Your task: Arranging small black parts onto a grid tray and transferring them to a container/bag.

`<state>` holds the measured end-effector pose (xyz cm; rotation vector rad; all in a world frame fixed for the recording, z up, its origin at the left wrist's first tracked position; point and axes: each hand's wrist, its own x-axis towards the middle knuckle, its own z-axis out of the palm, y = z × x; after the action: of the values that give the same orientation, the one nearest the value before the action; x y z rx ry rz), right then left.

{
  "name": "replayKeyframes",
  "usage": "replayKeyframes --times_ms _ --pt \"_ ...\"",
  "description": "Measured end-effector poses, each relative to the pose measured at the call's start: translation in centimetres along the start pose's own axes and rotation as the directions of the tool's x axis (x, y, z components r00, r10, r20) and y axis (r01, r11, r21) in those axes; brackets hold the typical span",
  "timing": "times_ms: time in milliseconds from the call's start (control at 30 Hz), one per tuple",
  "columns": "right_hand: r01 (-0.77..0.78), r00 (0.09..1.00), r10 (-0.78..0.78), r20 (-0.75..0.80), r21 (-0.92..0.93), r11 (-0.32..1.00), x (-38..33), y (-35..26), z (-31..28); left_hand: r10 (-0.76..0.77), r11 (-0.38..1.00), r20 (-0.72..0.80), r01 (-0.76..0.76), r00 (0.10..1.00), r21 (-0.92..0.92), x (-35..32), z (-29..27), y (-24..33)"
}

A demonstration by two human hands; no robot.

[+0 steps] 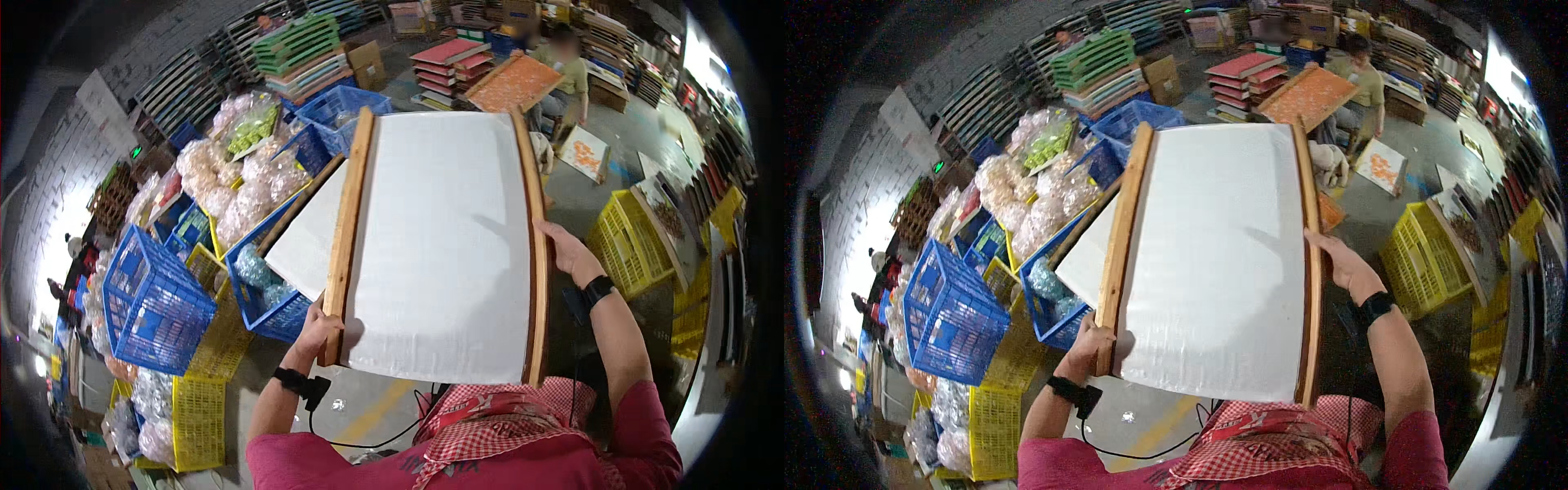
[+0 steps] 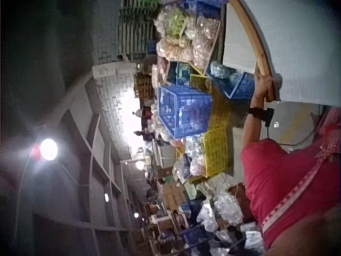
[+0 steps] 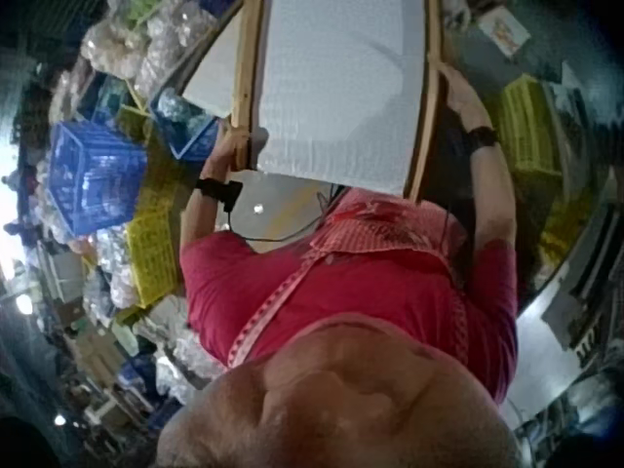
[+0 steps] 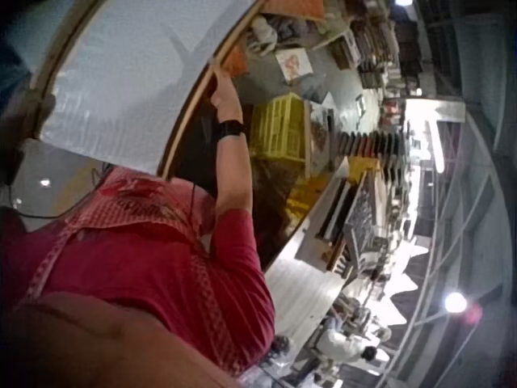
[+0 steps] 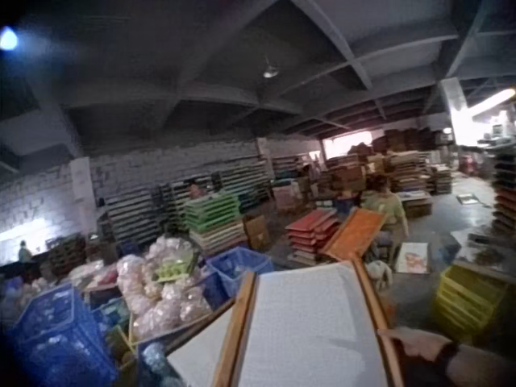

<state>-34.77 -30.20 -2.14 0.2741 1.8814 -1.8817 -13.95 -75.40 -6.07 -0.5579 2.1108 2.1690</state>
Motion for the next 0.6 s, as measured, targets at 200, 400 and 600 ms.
replayKeyframes --times_ms 200,400,600 --pt "-0.049 0.996 0.032 0.082 0.211 0.976 6.7 6.4 5.2 -0.022 0.952 0.160 -0.029 0.987 0.306 8.2 -8.0 1.3" --pt "-0.121 0.992 0.113 0.048 0.244 0.962 14.6 5.8 18.7 0.663 0.692 -0.496 -0.207 0.560 0.692 8.3 -18.1 2.5" --pt "-0.045 0.998 0.026 0.058 0.357 0.933 24.2 7.5 29.3 0.111 0.988 -0.796 0.018 0.595 0.151 7.5 -13.8 -8.3"
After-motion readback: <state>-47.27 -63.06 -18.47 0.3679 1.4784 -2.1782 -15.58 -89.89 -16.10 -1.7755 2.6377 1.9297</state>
